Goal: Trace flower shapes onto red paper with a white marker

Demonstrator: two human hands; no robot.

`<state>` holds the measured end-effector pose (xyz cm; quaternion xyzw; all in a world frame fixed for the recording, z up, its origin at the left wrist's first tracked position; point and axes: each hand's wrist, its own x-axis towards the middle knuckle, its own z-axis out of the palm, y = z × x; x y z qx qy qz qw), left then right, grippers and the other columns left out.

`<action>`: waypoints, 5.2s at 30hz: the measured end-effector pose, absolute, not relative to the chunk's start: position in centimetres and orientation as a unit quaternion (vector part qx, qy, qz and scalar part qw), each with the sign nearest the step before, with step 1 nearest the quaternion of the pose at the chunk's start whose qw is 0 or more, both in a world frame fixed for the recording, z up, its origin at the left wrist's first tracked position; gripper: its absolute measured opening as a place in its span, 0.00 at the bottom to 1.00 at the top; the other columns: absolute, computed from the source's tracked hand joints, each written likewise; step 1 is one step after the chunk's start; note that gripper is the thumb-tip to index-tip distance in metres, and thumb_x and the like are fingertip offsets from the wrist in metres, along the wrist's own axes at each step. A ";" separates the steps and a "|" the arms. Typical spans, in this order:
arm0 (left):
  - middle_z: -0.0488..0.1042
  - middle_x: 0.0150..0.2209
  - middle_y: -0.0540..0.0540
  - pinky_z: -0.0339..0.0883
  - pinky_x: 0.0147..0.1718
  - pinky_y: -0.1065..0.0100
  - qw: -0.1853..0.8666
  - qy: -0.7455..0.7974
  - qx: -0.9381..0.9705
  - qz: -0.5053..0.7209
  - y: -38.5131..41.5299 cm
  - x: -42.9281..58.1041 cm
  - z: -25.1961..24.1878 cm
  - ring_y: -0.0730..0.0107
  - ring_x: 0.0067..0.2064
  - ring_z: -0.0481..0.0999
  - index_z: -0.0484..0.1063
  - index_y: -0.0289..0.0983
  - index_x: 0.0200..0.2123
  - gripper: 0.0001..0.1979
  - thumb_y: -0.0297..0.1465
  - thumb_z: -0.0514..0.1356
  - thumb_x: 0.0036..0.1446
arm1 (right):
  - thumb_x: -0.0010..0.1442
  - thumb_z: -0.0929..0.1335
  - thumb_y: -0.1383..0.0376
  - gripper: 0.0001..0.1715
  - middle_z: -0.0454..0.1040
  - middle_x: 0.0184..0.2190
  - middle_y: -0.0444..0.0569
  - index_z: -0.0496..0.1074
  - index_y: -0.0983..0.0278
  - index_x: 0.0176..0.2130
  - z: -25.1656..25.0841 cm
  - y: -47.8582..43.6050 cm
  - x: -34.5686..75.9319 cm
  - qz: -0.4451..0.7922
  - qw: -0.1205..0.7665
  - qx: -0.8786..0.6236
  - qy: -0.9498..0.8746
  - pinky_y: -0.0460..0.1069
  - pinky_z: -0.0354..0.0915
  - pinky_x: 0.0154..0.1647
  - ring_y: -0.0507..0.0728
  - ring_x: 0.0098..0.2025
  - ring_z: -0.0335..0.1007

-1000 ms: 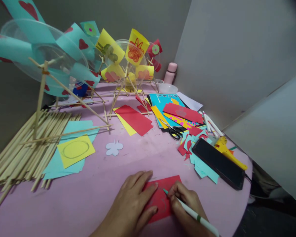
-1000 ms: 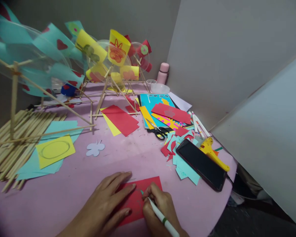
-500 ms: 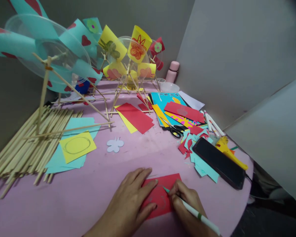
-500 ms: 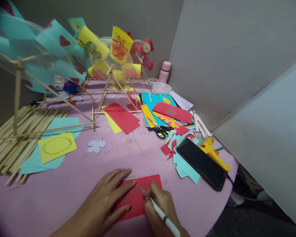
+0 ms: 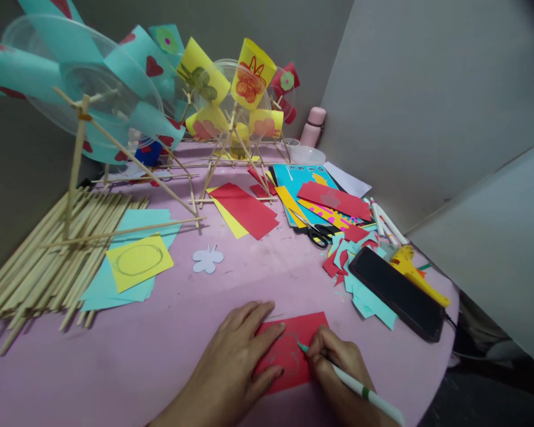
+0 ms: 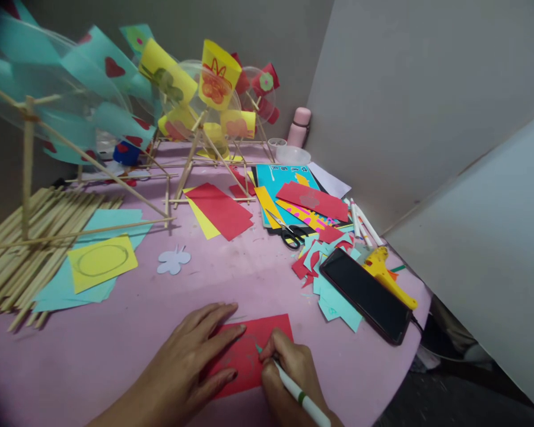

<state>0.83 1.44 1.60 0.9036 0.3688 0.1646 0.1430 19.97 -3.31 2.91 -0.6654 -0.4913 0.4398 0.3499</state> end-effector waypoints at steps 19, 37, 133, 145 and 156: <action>0.62 0.61 0.44 0.64 0.52 0.50 0.145 0.371 0.900 0.175 1.2 0.7 1.2 0.53 0.58 0.61 0.65 0.46 0.56 0.24 0.36 0.62 0.55 | 0.47 0.58 0.65 0.04 0.57 0.16 0.38 0.58 0.60 0.22 2.6 -3.7 20.5 0.442 0.332 -0.622 -0.554 0.45 0.49 0.21 0.51 0.18 0.53; 0.63 0.60 0.41 0.65 0.51 0.49 0.143 0.364 0.908 0.152 1.4 0.8 1.6 0.51 0.58 0.62 0.66 0.43 0.55 0.23 0.36 0.62 0.55 | 0.49 0.58 0.66 0.05 0.53 0.17 0.37 0.57 0.60 0.23 2.8 -3.6 20.1 0.437 0.321 -0.594 -0.595 0.45 0.46 0.20 0.50 0.18 0.47; 0.64 0.60 0.45 0.63 0.53 0.52 0.188 0.388 0.883 0.187 1.4 0.6 0.8 0.54 0.58 0.63 0.65 0.46 0.56 0.28 0.35 0.66 0.52 | 0.57 0.58 0.69 0.08 0.71 0.17 0.41 0.62 0.59 0.28 1.7 -3.1 19.8 0.250 0.322 -0.582 -0.704 0.43 0.58 0.17 0.50 0.15 0.64; 0.64 0.59 0.44 0.64 0.52 0.51 0.180 0.377 0.891 0.180 1.5 0.7 1.2 0.53 0.57 0.62 0.65 0.44 0.55 0.27 0.34 0.66 0.52 | 0.58 0.59 0.66 0.09 0.66 0.16 0.40 0.61 0.60 0.27 2.1 -3.3 20.1 0.307 0.311 -0.604 -0.667 0.43 0.53 0.15 0.51 0.16 0.64; 0.64 0.59 0.44 0.64 0.52 0.51 0.175 0.371 0.893 0.186 1.6 0.8 1.1 0.53 0.57 0.63 0.65 0.44 0.55 0.26 0.37 0.65 0.53 | 0.56 0.58 0.68 0.07 0.63 0.17 0.39 0.61 0.60 0.27 2.0 -3.5 20.4 0.342 0.314 -0.621 -0.631 0.44 0.54 0.19 0.51 0.17 0.61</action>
